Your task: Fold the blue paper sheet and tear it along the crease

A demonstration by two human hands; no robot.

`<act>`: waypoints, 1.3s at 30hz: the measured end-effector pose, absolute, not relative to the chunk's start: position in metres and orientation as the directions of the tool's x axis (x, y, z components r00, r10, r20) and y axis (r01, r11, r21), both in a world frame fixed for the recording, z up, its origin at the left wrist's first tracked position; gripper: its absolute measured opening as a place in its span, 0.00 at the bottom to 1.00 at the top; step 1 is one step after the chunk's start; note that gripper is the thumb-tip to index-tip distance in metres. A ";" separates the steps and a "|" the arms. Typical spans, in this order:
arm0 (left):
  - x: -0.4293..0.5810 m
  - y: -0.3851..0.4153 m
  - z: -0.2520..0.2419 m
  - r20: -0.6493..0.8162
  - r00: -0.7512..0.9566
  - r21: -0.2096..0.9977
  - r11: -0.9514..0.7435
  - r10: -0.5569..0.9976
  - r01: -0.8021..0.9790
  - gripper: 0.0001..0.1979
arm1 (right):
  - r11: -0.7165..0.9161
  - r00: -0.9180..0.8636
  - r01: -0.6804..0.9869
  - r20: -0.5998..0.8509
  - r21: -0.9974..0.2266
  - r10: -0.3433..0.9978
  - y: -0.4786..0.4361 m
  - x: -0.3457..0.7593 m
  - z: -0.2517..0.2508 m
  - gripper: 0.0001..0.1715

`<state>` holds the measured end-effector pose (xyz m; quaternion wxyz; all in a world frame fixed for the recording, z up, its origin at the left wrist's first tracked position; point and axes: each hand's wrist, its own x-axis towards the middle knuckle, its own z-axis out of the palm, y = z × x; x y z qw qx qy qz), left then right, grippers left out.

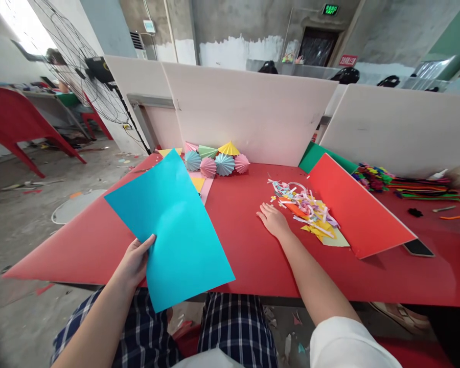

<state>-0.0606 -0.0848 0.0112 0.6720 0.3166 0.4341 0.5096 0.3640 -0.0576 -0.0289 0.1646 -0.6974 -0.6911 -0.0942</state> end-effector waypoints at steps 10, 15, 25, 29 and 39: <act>-0.054 -0.080 0.015 -0.256 0.083 0.868 0.267 0.963 -0.417 0.23 | -0.109 0.183 0.975 0.427 -0.193 0.885 -0.060 0.374 -0.032 0.24; -0.037 -0.071 0.021 -0.214 0.062 0.896 0.221 0.975 -0.386 0.21 | -0.055 0.128 0.983 0.436 -0.177 0.891 -0.066 0.373 -0.029 0.20; -0.019 -0.074 0.013 -0.230 0.123 0.902 0.259 0.965 -0.346 0.22 | -0.167 0.281 0.952 0.510 -0.258 0.813 -0.064 0.382 -0.024 0.23; -0.019 -0.077 0.016 -0.260 0.148 0.902 0.294 0.954 -0.315 0.22 | -0.219 0.378 0.913 0.513 -0.344 0.771 -0.068 0.394 -0.023 0.25; -0.015 -0.075 0.022 -0.221 0.140 0.912 0.255 0.965 -0.320 0.24 | 0.062 0.112 0.932 0.448 -0.356 0.887 -0.054 0.367 -0.025 0.21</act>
